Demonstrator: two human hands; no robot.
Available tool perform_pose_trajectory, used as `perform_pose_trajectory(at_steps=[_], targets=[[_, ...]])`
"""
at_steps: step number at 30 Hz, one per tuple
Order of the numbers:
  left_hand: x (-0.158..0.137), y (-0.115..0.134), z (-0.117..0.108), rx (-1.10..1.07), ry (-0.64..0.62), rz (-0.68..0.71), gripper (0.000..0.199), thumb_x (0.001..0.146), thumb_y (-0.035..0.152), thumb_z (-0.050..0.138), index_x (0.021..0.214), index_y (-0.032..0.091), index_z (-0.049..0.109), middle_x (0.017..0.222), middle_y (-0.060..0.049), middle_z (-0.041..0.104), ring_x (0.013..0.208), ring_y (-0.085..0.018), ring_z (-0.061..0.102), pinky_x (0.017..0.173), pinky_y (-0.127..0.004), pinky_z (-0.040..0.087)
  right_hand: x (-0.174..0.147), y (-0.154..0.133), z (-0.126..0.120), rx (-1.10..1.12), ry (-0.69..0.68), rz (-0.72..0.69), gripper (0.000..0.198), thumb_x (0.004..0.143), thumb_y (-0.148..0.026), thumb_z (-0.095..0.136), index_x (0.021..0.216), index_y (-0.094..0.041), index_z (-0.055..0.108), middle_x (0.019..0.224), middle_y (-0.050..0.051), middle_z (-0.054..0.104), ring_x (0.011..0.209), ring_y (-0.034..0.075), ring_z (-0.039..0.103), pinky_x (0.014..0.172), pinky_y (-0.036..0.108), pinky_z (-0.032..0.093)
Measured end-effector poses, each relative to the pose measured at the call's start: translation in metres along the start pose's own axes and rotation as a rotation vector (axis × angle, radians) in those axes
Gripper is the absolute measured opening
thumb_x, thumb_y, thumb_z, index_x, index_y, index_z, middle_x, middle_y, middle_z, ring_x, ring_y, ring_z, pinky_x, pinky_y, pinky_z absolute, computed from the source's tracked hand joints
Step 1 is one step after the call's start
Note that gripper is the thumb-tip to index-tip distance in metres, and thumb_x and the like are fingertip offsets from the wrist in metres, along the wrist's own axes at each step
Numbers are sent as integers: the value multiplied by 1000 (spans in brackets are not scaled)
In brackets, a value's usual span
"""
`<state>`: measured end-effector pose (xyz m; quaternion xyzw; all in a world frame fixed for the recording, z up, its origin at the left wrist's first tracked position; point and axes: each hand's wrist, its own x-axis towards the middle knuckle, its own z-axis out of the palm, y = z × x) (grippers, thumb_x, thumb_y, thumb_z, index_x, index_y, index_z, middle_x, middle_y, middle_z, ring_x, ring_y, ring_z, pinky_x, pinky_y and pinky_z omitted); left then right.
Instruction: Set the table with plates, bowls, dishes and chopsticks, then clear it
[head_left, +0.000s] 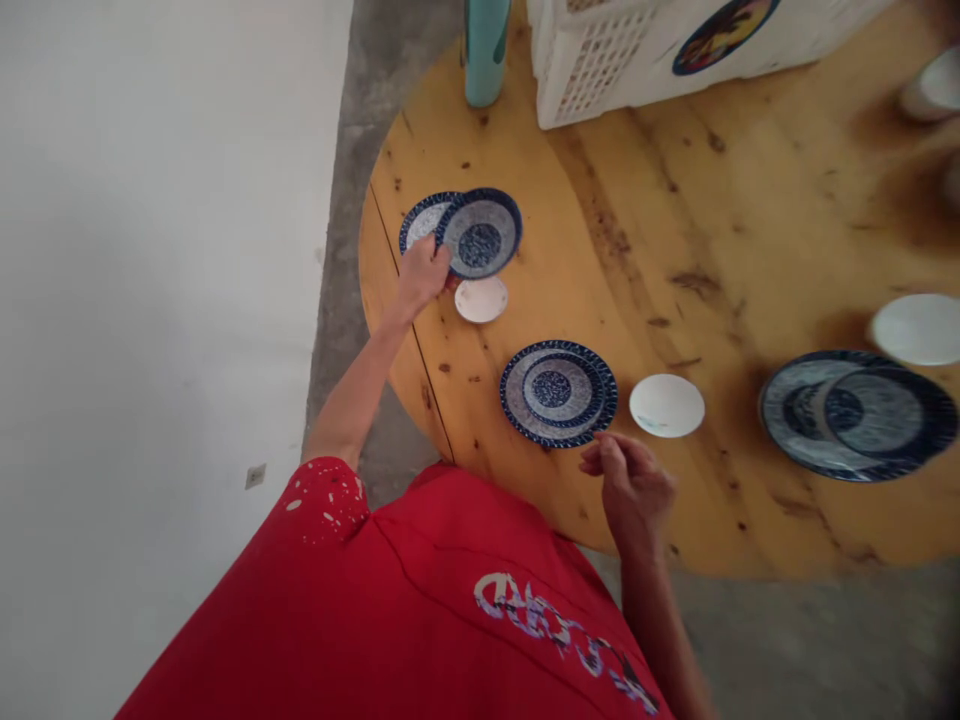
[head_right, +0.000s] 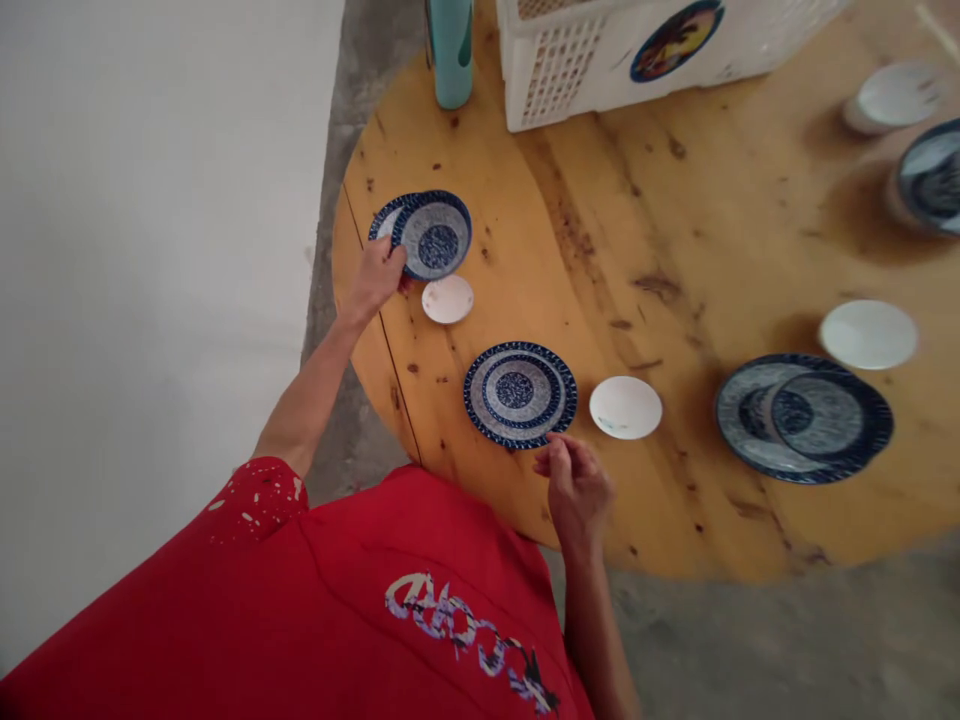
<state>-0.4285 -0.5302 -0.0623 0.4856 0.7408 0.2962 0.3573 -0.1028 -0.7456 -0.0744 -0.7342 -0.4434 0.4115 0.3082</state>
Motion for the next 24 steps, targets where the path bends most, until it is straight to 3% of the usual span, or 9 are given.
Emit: perform_pose_trajectory(at_steps=[4,7,10,14,18,21,24], targets=[[-71,14,27,47,-162,139,27,104,29,43,86,16,59,74,-4,63,89,-20,69,82,-28,52,24,-28,4,78,33,-146,52,93,-62,50,106,-15,68,75,5,69,55,17,63,56,30,52],[-117,20,55,122,-296,227,24,101,24,46,85,17,61,78,-7,66,88,-22,68,83,-31,51,36,-41,7,15,15,-199,57,97,-65,41,112,-15,65,74,6,67,52,16,59,54,30,48],[-146,22,79,215,-380,261,24,101,24,44,92,16,64,84,-10,69,88,-24,68,85,-34,50,42,-39,7,-191,48,-278,53,95,-65,39,97,-18,64,66,4,61,52,17,56,58,31,44],[-161,21,98,372,-432,219,30,103,26,40,114,12,64,92,-14,72,91,-26,70,85,-34,50,47,-19,9,-392,106,-346,41,93,-57,37,70,-23,47,61,3,53,59,19,53,63,32,37],[-161,18,107,456,-426,209,38,102,25,40,134,10,57,102,-17,73,96,-27,71,86,-35,50,54,2,16,-441,72,-293,31,90,-45,38,68,-24,42,58,2,49,56,18,47,62,32,34],[-158,18,111,494,-413,196,44,102,23,39,142,10,51,107,-20,73,97,-29,71,85,-37,50,60,11,22,-454,81,-309,31,88,-41,39,88,-18,60,70,8,60,65,23,55,69,34,42],[-156,20,111,555,-406,180,51,101,24,40,150,11,45,107,-21,74,98,-31,72,85,-38,51,62,17,28,-477,94,-331,51,89,-40,39,123,-10,63,96,17,70,82,28,65,79,39,48]])
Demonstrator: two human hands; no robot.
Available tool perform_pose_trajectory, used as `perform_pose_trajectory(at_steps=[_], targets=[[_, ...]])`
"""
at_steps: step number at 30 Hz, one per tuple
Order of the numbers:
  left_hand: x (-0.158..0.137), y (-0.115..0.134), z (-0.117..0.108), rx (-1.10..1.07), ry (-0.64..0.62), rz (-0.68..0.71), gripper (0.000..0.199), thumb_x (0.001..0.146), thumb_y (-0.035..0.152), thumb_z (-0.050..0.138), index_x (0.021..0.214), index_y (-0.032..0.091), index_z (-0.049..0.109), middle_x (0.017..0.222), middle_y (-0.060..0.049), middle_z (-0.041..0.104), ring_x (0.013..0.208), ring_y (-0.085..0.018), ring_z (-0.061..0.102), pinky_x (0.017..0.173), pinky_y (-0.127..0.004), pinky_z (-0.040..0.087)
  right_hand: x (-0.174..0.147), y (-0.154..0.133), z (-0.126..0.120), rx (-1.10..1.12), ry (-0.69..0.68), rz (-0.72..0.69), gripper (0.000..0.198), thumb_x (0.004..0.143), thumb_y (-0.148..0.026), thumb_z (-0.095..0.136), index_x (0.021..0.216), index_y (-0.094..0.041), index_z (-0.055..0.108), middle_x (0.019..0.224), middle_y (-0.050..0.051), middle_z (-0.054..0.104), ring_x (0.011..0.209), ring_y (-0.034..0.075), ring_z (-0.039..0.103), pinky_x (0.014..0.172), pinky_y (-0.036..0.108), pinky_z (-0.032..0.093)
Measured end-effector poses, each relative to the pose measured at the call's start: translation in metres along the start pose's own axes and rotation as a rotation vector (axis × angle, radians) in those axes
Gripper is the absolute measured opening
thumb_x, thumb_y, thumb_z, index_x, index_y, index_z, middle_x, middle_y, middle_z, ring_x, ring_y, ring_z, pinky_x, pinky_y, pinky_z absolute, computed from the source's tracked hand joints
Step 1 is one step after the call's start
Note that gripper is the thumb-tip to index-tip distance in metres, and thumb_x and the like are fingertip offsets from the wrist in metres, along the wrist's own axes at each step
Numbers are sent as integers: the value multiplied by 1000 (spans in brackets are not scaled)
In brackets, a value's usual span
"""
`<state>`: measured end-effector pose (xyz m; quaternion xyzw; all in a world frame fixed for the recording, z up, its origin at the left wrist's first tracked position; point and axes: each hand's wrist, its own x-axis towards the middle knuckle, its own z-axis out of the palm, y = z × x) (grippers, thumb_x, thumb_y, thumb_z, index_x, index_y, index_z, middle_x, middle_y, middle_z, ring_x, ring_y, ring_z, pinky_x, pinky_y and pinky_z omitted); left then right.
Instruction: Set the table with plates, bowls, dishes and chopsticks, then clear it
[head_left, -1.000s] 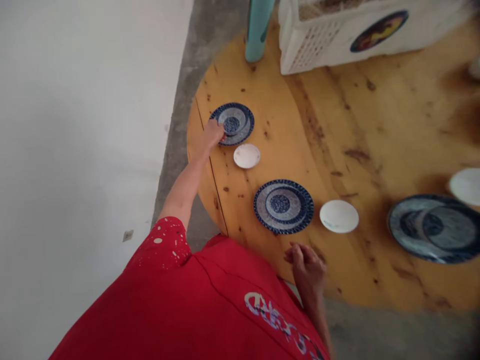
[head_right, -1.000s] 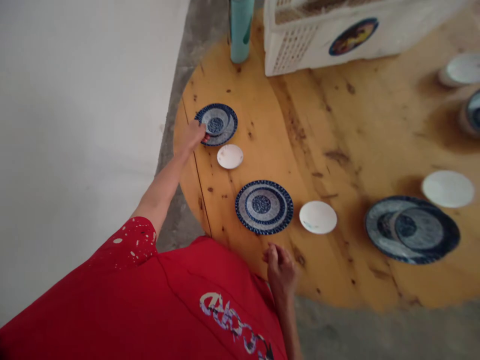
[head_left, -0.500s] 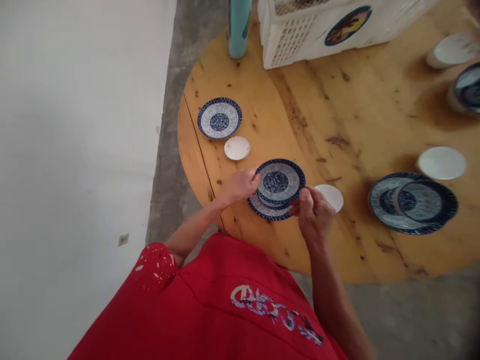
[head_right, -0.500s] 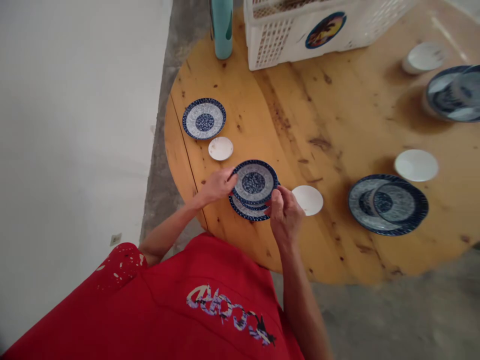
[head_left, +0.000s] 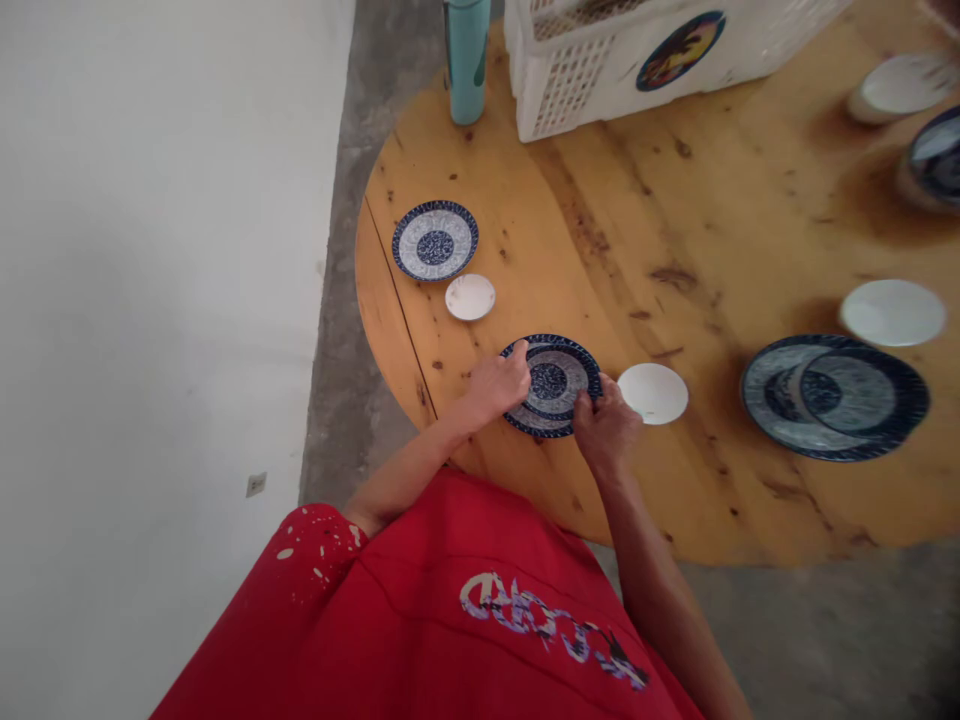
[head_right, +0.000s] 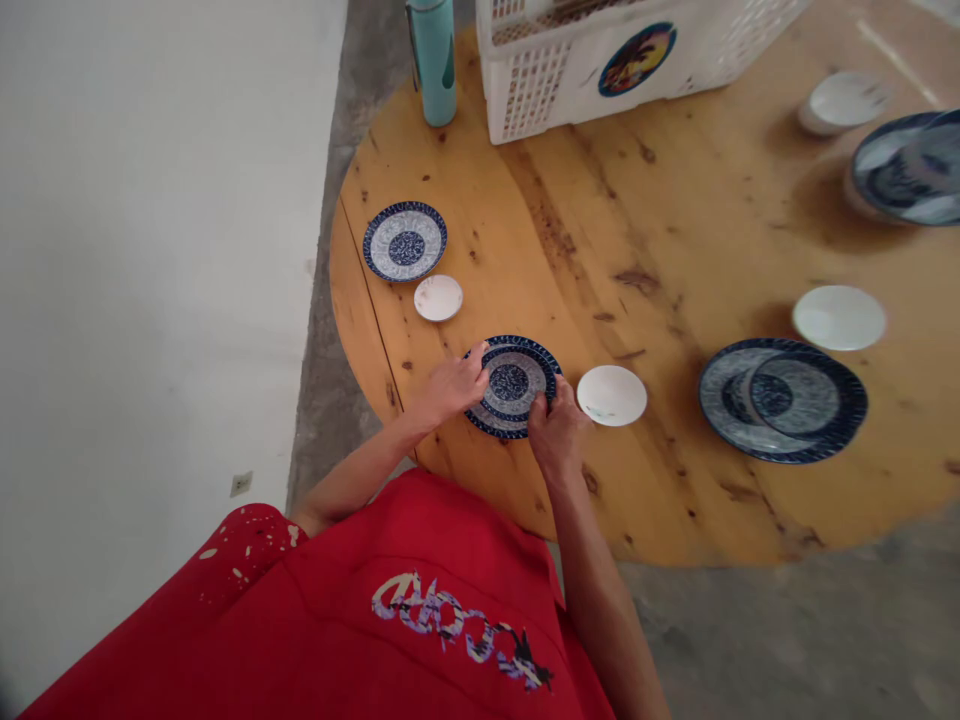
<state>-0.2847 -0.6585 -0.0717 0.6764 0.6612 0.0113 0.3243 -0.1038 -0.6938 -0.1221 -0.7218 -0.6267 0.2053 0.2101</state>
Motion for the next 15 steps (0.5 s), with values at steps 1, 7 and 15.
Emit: perform_pose_trajectory(at_steps=[1,7,15], targets=[[0,0,-1,19,-5,-6,53,101,24,41,152,11,43,107,-21,74,99,-31,72,86,-39,51,0,0,2,-19,-5,8,55,90,-40,39,129,-9,61,101,18,71,85,30,66,81,40,49],[0,-1,-12,109,-27,-3,51,101,27,43,149,11,48,105,-21,75,100,-31,72,87,-36,50,-1,-18,-1,-170,-107,94,54,97,-34,40,141,-9,58,94,20,73,91,32,71,84,40,50],[4,-14,-12,47,-73,-14,37,105,40,38,111,17,67,100,-15,76,97,-28,73,81,-32,50,12,-35,-20,-177,-325,213,37,103,-34,40,115,-15,70,96,16,75,88,26,71,72,29,43]])
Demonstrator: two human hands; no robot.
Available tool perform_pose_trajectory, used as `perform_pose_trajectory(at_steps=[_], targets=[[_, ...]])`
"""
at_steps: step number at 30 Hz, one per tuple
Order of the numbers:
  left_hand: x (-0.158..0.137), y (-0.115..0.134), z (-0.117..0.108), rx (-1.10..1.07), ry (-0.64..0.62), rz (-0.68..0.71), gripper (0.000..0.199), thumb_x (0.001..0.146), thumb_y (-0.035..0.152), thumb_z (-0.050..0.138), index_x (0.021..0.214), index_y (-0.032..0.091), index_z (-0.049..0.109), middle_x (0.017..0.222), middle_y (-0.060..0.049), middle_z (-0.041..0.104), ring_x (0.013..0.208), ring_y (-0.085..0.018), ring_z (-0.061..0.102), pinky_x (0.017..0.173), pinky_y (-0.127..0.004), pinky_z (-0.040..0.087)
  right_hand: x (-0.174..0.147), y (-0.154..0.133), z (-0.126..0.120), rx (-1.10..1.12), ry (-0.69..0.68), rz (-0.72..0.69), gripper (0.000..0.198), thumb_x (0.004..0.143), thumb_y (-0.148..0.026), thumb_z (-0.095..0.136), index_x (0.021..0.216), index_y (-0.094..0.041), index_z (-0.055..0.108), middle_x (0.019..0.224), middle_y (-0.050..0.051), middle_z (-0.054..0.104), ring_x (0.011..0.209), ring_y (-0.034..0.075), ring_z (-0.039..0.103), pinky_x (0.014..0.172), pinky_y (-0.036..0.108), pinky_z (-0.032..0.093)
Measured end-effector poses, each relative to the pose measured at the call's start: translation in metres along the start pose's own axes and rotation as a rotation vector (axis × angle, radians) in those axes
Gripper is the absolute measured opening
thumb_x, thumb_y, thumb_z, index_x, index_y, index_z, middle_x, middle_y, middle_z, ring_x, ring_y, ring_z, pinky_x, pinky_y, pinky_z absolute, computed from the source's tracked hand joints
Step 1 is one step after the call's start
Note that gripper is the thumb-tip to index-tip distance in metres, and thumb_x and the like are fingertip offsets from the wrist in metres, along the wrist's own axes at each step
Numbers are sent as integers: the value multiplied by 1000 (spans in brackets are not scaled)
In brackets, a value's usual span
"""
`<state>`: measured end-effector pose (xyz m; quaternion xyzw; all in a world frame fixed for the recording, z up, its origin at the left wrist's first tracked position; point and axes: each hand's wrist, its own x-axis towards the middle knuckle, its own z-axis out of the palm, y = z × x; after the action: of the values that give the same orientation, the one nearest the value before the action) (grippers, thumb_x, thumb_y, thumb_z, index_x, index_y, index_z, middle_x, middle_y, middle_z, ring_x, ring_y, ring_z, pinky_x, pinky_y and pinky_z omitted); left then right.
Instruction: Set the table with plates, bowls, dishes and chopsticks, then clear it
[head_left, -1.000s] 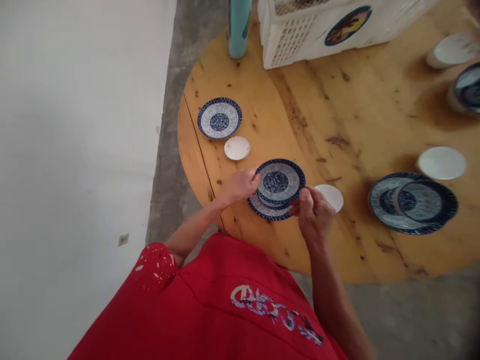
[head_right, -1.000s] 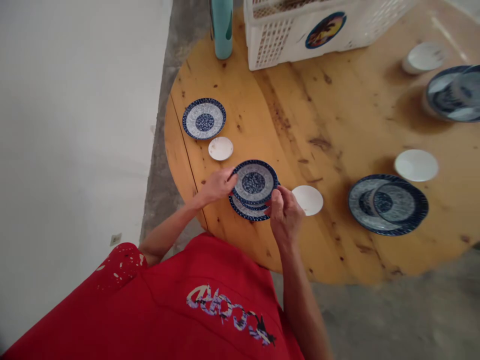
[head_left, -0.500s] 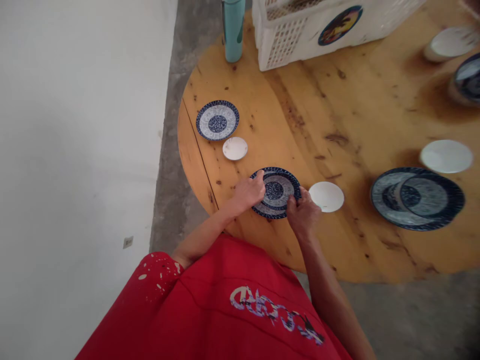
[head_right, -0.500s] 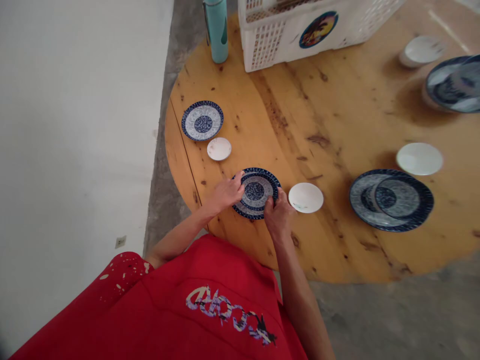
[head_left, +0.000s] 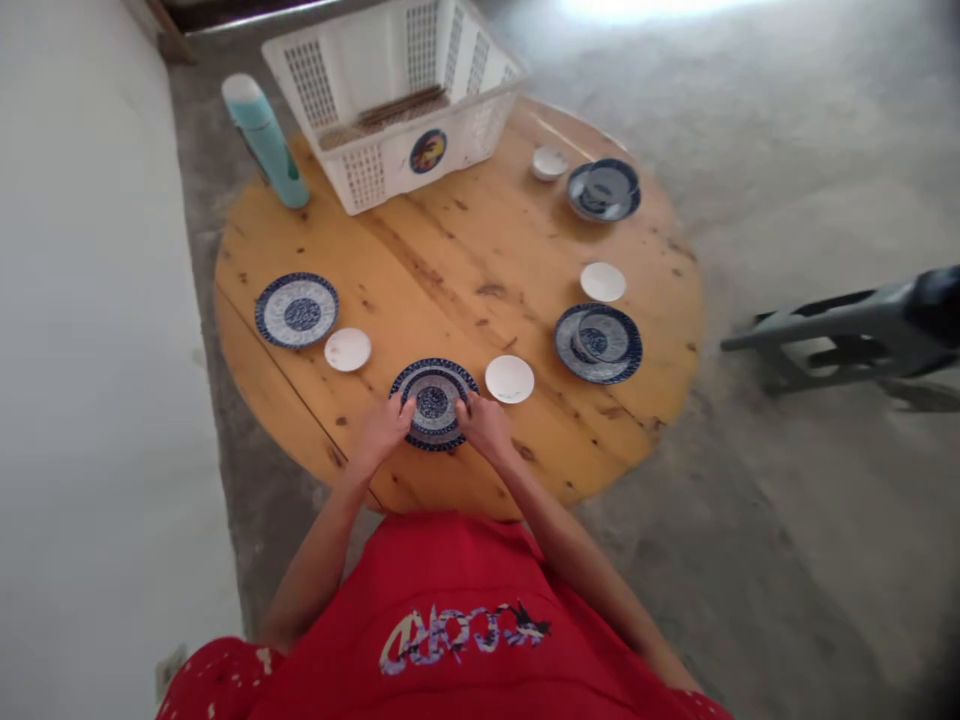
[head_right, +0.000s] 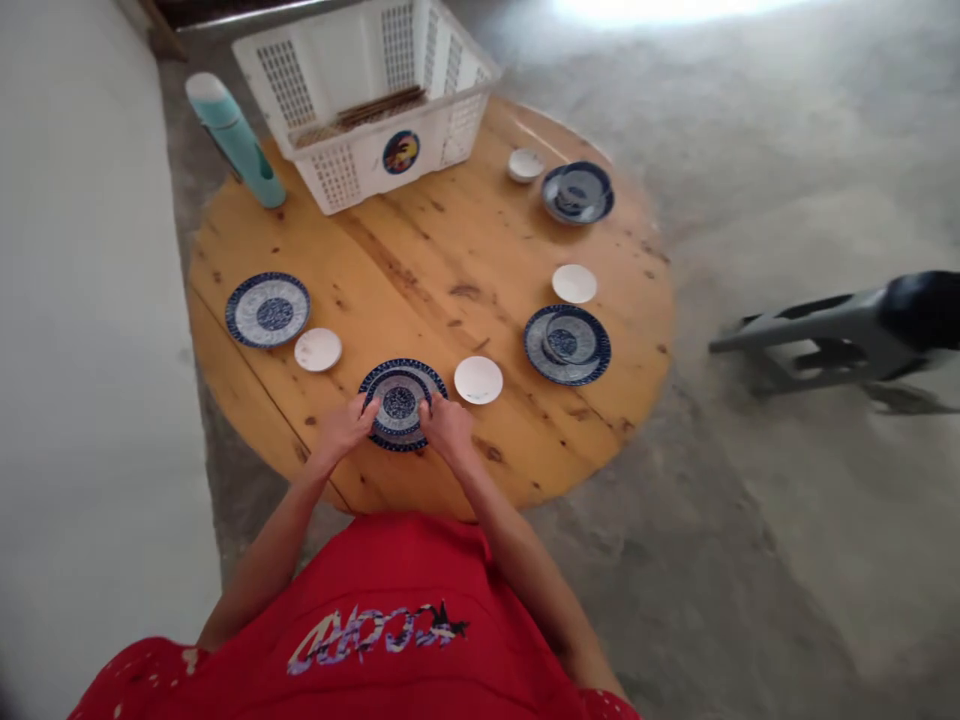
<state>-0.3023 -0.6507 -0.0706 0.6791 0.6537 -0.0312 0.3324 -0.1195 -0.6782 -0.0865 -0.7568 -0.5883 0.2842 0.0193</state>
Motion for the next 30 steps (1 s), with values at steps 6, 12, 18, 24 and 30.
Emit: perform_pose_trajectory(at_steps=[6,12,18,24,30], targets=[[3,-3,16,-412,-75,-77,26,102,35,39,101,20,60,84,-7,76,70,-20,71,65,-27,49,0,2,14,379,25,17,28,99,-26,40,83,-18,61,60,3,63,66,19,63,62,24,36],[4,-3,17,-340,32,-14,24,99,33,40,93,21,60,85,-7,75,73,-21,72,67,-27,49,-6,3,15,475,87,28,26,94,-24,41,69,-23,47,52,1,57,59,17,59,58,24,34],[-10,53,1,-340,51,88,26,100,37,42,107,22,62,73,-4,70,67,-22,71,65,-28,47,-12,36,-20,608,241,-45,26,91,-30,38,66,-25,40,57,2,56,58,17,56,58,26,37],[2,168,20,-361,130,195,27,102,36,40,107,21,62,82,-6,72,84,-25,71,77,-30,48,4,126,-106,518,375,-123,28,91,-36,37,65,-26,38,54,1,50,54,17,50,56,28,33],[41,280,61,-366,158,190,27,104,34,39,97,18,60,90,-8,71,91,-23,69,82,-31,50,51,226,-184,256,433,-148,27,84,-33,44,60,-26,34,48,2,48,51,17,45,56,30,27]])
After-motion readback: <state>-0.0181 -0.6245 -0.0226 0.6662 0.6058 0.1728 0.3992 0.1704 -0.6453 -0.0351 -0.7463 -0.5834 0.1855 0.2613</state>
